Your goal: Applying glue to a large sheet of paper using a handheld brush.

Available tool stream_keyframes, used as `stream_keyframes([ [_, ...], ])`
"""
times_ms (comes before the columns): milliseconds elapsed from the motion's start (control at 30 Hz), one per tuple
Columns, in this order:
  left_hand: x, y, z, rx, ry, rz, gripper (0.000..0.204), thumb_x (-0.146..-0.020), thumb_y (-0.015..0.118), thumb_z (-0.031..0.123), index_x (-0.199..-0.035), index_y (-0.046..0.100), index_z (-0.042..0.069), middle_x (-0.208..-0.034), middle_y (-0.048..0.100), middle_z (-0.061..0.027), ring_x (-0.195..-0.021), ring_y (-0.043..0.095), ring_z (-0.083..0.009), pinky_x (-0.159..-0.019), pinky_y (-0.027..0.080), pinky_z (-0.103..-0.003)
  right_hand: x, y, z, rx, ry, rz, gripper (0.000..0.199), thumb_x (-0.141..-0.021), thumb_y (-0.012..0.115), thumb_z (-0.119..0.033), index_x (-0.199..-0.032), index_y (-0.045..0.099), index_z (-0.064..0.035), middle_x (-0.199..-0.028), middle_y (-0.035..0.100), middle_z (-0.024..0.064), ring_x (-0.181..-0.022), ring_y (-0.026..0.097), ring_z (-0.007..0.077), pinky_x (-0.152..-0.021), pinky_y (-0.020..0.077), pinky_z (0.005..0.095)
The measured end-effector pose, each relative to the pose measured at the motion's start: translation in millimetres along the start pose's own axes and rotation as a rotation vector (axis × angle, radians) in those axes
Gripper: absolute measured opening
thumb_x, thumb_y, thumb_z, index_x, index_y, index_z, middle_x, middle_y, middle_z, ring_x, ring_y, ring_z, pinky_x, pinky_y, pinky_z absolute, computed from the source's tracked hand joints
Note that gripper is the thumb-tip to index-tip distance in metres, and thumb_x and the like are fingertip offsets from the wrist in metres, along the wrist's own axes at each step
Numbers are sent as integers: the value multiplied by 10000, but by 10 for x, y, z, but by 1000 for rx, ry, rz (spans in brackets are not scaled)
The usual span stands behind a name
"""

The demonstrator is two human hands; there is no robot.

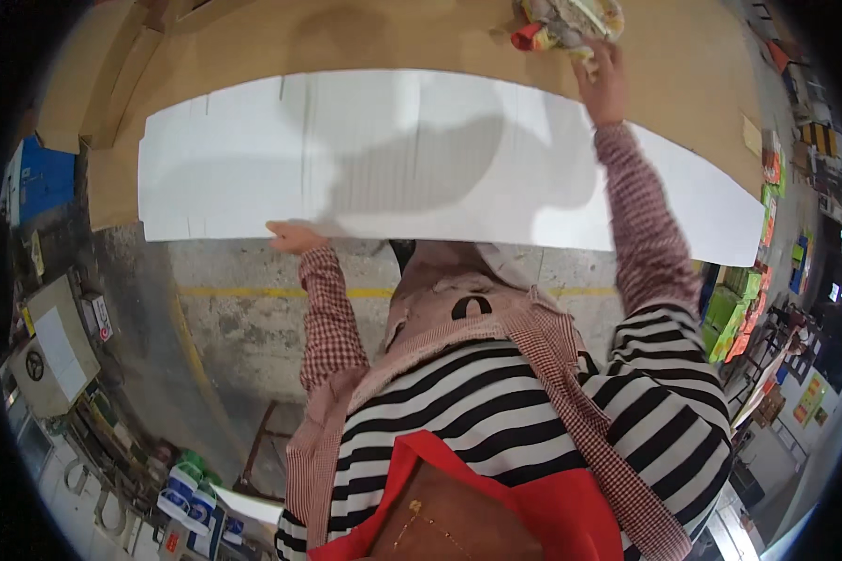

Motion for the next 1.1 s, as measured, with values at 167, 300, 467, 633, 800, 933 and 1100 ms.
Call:
stream_keyframes([
  [167,46,74,86,-64,-32,-37,670,-1009,373,408,-1450,156,-47,-1464,291,-266,-1285,413,-381,-1047,413,-430,-498,251,400,-152,-433,-115,383,-813,717,-210,-1155,597,-85,-1190,577,122,-913,637,233,-742,545,358],
  [300,-48,-44,179,-131,-22,92,646,-1004,372,429,-1419,238,-48,-1430,339,-263,-1246,449,-360,-1021,423,-441,-696,414,233,317,-410,-457,387,-780,712,-224,-1108,583,-66,-1292,498,157,-1072,567,339,-883,488,429],
  [467,-63,-63,216,-98,-3,50,631,-1001,381,430,-1398,268,-48,-1395,380,-254,-1189,485,-357,-975,445,-443,-847,182,270,190,-381,-368,296,-827,666,-203,-1067,586,-49,-1169,546,163,-962,589,335,-805,499,406],
  [633,-193,130,-113,-79,16,-13,667,-995,387,436,-1434,223,-38,-1449,334,-244,-1248,447,-378,-1005,432,-441,-1250,-502,586,34,-130,-182,155,-867,641,-145,-915,623,1,-918,623,128,-754,616,211,-655,507,333],
  [800,-1370,-383,-626,-181,165,-76,678,-987,400,447,-1463,216,2,-1480,314,-211,-1306,390,-365,-1057,376,-451,-1889,-751,807,-618,116,-102,224,-884,676,-209,-916,637,10,-793,662,58,-640,616,137,-570,510,276],
  [933,-1674,-743,-879,-162,198,-187,632,-984,400,466,-1456,285,62,-1485,334,-157,-1312,385,-330,-1071,350,-437,-2062,-851,1239,-726,184,21,224,-855,703,-212,-817,638,-1,-814,656,71,-652,623,140,-539,520,292],
  [1100,-1213,-574,-648,-151,156,-40,644,-989,393,459,-1419,302,-13,-1461,336,-218,-1251,442,-365,-1023,421,-441,-2241,-542,1341,-728,270,-230,408,-844,715,-356,-1025,664,6,-827,689,88,-630,663,161,-632,603,320],
])
Point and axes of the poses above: each hand's wrist, its own x-axis away from the middle knuckle, its own y-axis out of the palm, z = x × y, the point moved 1 cm from there along -x, towards the middle knuckle
